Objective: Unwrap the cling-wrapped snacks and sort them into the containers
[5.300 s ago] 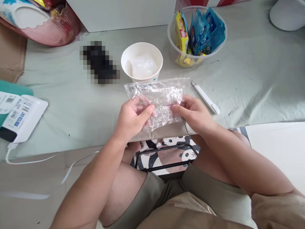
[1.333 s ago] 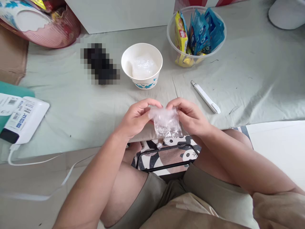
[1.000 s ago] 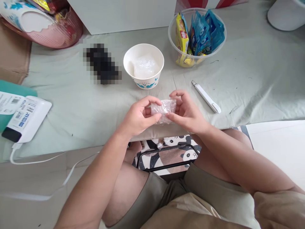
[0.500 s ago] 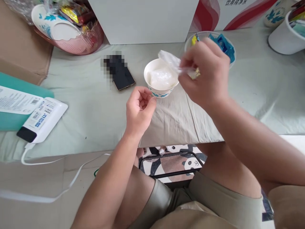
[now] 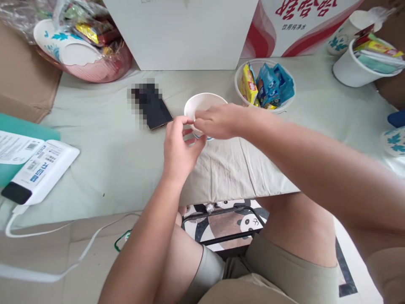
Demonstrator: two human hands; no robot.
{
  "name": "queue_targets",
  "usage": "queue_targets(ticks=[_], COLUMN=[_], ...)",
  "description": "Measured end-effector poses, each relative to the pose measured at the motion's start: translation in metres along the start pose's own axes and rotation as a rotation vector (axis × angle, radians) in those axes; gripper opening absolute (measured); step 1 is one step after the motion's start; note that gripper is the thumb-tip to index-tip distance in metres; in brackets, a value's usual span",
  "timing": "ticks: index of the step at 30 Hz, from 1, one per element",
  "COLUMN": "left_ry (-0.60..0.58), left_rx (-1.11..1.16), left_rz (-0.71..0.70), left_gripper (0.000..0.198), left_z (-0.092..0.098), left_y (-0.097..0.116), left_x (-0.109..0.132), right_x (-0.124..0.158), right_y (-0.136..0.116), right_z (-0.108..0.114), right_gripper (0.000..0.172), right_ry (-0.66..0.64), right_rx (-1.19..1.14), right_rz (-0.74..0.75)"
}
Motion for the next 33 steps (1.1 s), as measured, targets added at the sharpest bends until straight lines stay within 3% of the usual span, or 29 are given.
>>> queue_targets(ticks=[2, 4, 6, 8, 11, 13, 18, 24, 28, 30, 33], left_ry=[0.008, -0.012, -0.044, -0.063, -0.068, -0.08, -0.086, -0.044, 0.015, 0.056, 0.029], left_rx=[-0.058, -0.097, -0.094, -0.067, -0.057, -0.059, -0.042, -0.05, -0.067, -0.09, -0.059], left_rz=[0.009, 0.01, 0.003, -0.009, -0.031, -0.04, -0.002, -0.002, -0.001, -0.011, -0.032], left_gripper=[0.033, 0.028, 0.024, 0.022, 0.024, 0.024, 0.025, 0.027, 0.025, 0.025, 0.047], left_z=[-0.001, -0.004, -0.009, -0.015, -0.022, -0.028, -0.045, -0.06, -0.063, -0.064, -0.065], left_y=[0.004, 0.006, 0.007, 0.007, 0.007, 0.009, 0.014, 0.019, 0.019, 0.02, 0.02], left_x=[-0.003, -0.004, -0.005, -0.006, -0.008, -0.009, -0.009, -0.009, -0.009, -0.008, -0.002], right_x=[0.015, 0.031, 0.049, 0.077, 0.13, 0.156, 0.17, 0.171, 0.18, 0.187, 0.195], right_y=[-0.016, -0.023, -0.02, -0.002, 0.042, 0.065, 0.092, 0.102, 0.106, 0.105, 0.092], right_z=[0.003, 0.006, 0.008, 0.008, -0.007, -0.024, -0.053, -0.052, -0.053, -0.054, -0.049], right_gripper=[0.049, 0.053, 0.048, 0.037, 0.027, 0.027, 0.032, 0.013, 0.012, 0.018, 0.037], right_ry=[-0.204, -0.195, 0.057, 0.425, 0.827, 0.937, 0.981, 1.046, 1.063, 1.096, 1.192], right_rx=[0.024, 0.039, 0.015, -0.027, -0.017, 0.015, -0.079, -0.153, -0.122, -0.096, -0.027], right_rz=[-0.022, -0.017, 0.007, -0.04, -0.348, -0.526, -0.596, -0.62, -0.658, -0.691, -0.624])
Point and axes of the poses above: each hand's wrist, its own x-axis away from the middle knuckle, its own z-axis out of the back of the hand, y = z × x, the point moved 5 cm from there along -x, towards the middle knuckle, and after that the axes turned 11 degrees about z, right-handed, at the moved point
